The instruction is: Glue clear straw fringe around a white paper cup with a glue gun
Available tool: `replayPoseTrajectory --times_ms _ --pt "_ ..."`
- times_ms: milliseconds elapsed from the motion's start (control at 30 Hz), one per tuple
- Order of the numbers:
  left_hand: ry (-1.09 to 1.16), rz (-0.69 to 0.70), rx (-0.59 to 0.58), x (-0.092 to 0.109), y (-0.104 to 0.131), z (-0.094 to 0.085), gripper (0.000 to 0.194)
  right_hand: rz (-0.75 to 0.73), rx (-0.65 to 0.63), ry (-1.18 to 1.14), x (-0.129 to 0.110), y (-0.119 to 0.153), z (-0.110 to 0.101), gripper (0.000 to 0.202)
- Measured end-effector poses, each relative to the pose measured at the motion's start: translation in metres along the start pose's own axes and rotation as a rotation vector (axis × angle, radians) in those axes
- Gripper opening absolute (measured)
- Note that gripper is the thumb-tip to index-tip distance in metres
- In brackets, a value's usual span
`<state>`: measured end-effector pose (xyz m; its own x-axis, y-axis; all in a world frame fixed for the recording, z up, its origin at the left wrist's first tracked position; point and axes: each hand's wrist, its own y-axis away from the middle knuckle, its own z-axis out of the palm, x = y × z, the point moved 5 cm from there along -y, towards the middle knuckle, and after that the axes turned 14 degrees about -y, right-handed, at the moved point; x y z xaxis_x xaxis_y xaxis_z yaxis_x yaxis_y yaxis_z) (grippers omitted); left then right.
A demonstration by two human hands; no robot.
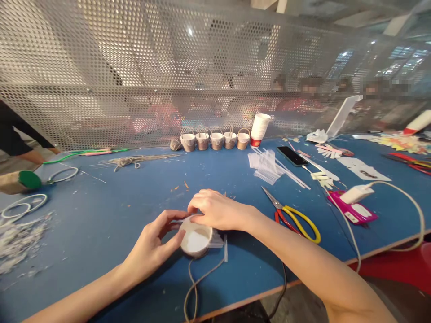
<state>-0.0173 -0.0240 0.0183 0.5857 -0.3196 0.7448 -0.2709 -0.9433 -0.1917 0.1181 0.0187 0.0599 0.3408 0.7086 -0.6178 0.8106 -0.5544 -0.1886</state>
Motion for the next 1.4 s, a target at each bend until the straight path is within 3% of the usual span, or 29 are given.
replayPoseTrajectory --times_ms 167,467,600,700,767,900,1067,1200,1333,1400 --pt "0.088 0.001 0.046 -0.001 0.001 -0.001 0.017 0.039 0.034 -0.036 0.003 0.008 -0.005 0.013" --pt "0.066 0.051 0.074 0.003 0.000 0.000 0.013 -0.014 0.019 0.546 -0.021 0.009 0.013 0.013" --pt "-0.016 0.117 0.068 0.005 0.000 0.000 0.018 0.044 -0.054 0.485 -0.025 0.008 0.009 0.016" --pt "-0.052 0.171 0.089 0.006 0.001 -0.001 0.017 0.079 -0.072 0.299 -0.028 0.014 -0.002 0.041" --pt "-0.059 0.174 0.097 0.006 0.001 -0.002 0.017 0.079 -0.018 0.152 -0.030 0.021 -0.012 0.047" --pt "-0.061 0.146 0.093 0.008 0.001 -0.004 0.016 0.081 0.294 -0.096 -0.029 0.044 -0.034 0.014" --pt "-0.074 0.141 0.128 0.005 0.001 -0.007 0.017 0.172 0.546 -0.137 -0.014 0.077 -0.037 0.014" --pt "-0.118 0.196 0.189 0.008 0.000 -0.012 0.016 0.317 0.609 -0.135 0.001 0.097 -0.029 0.016" --pt "-0.203 0.245 0.291 0.015 0.002 -0.020 0.008 0.427 0.569 -0.128 0.014 0.107 -0.020 0.019" --pt "-0.241 0.264 0.273 0.018 0.004 -0.020 0.012 0.439 0.566 -0.108 0.019 0.109 -0.017 0.021"
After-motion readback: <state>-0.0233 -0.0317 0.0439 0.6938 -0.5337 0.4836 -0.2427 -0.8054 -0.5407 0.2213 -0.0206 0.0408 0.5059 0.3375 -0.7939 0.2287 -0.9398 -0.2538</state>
